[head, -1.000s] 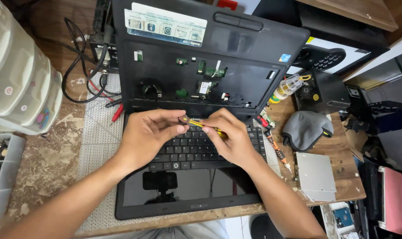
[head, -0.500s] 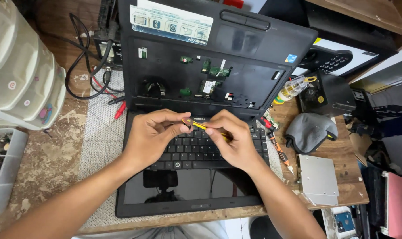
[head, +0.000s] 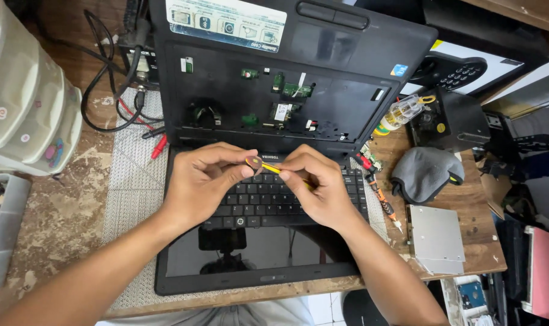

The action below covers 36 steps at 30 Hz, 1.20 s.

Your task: Securing a ribbon cable connector inside a disassembled laptop using fingers and a small tool.

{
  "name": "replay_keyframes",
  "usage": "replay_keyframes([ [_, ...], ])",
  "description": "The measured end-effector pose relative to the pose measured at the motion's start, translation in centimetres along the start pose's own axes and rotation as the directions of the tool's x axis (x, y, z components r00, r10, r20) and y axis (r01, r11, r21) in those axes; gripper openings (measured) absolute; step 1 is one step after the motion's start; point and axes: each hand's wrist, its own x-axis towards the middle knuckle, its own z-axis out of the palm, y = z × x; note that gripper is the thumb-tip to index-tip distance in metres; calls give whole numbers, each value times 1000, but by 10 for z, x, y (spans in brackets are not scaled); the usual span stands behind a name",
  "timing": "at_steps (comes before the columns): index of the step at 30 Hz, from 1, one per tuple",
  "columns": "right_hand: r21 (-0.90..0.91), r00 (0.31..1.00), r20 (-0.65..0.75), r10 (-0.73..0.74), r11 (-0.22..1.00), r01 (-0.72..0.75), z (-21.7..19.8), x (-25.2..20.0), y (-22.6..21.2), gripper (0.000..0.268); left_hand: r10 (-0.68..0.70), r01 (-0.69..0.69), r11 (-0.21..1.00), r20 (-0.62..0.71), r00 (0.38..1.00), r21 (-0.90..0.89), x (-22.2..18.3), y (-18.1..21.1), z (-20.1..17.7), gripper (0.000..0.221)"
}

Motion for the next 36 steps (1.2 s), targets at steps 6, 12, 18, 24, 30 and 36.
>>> replay_keyframes([
  [6, -271, 995, -49, -89, 960, 73, 2, 5, -10, 10, -80, 79, 997, -38, 996, -5, 4, 8, 4, 25],
  [12, -565, 989, -52, -137, 821, 84, 0, 1, -3, 10, -178, 181, 983, -122, 976, 12, 10, 4, 1, 26],
  [18, -396, 986, -89, -142, 913, 96, -5, 0, 10, 9, -199, 206, 978, -148, 969, 36, 10, 12, 3, 32],
  [24, -516, 980, -86, -178, 849, 109, 0, 6, -10, 8, -233, 235, 972, -69, 970, 24, 4, 6, 3, 39],
  [30, -456, 983, -37, -177, 878, 141, 1, 3, -2, 5, -219, 220, 975, -85, 972, 3, 6, 2, 2, 37],
  [36, -443, 973, -115, -202, 887, 132, -7, 7, -6, 8, -193, 198, 979, -95, 976, 45, 6, 7, 5, 39],
])
